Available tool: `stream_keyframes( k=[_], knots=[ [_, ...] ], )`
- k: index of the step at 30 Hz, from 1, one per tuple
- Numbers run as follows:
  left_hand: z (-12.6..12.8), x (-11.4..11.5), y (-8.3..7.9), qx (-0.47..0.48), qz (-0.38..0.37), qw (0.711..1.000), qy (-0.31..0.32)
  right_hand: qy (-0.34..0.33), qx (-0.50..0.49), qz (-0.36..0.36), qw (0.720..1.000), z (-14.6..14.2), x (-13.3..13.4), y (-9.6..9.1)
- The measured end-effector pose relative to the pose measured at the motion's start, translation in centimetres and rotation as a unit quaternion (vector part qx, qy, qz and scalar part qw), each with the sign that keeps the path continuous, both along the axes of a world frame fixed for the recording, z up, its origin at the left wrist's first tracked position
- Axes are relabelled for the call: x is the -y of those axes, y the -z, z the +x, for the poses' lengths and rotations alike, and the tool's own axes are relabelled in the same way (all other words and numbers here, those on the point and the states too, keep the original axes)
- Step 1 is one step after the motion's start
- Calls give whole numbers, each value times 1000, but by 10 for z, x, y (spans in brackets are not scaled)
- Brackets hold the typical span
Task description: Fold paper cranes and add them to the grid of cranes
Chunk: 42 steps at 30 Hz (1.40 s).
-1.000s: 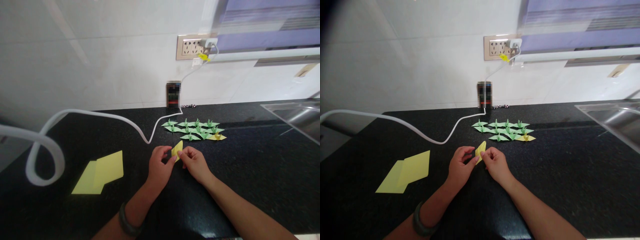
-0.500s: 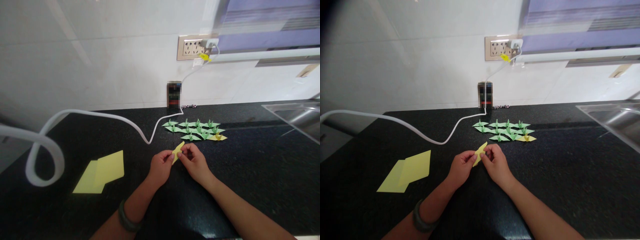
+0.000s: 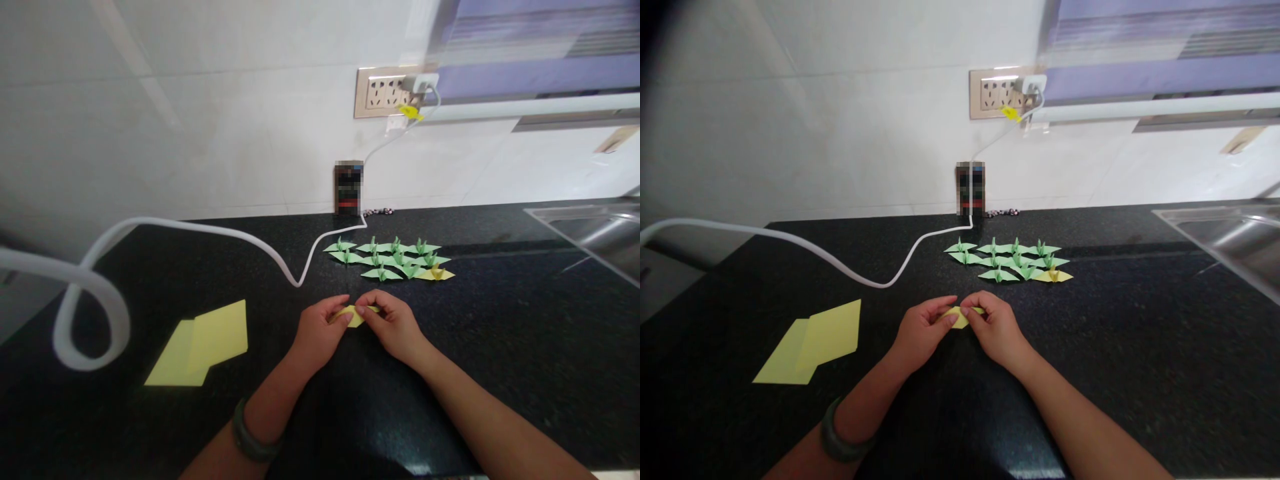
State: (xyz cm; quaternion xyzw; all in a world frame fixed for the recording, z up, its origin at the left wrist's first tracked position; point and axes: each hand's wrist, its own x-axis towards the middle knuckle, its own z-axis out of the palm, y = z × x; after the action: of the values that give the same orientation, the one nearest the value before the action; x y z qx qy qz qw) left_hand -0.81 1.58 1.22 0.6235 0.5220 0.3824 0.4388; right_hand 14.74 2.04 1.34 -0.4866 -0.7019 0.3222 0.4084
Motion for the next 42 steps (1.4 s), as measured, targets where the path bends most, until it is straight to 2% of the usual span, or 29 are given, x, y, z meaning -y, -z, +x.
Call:
stream_keyframes(
  k=[3,7,12,17,25,32,35,42],
  knots=[
    [0,-1,2,29,-16,999,3,-12,-27,-35,999,-1,0,-1],
    [-1,-1,0,28,-18,999,17,-58,-24,-25,998,0,0,-6],
    [-1,0,-2,39,-36,998,16,-51,-26,-20,998,1,-2,-5],
    [-1,0,-6,88,-93,992,23,-67,-31,-31,997,2,-1,-6],
    [-5,-1,-12,51,-104,992,59,-140,-22,-7,990,6,-1,-9],
    [-7,-1,-17,147,-184,970,64,-119,-28,12,992,5,-2,-7],
    [-7,-2,-18,149,-206,966,52,-119,-27,15,992,5,-1,-9],
    [-6,-4,-13,103,-159,981,38,-121,-21,-4,992,3,-1,-11]
  ],
)
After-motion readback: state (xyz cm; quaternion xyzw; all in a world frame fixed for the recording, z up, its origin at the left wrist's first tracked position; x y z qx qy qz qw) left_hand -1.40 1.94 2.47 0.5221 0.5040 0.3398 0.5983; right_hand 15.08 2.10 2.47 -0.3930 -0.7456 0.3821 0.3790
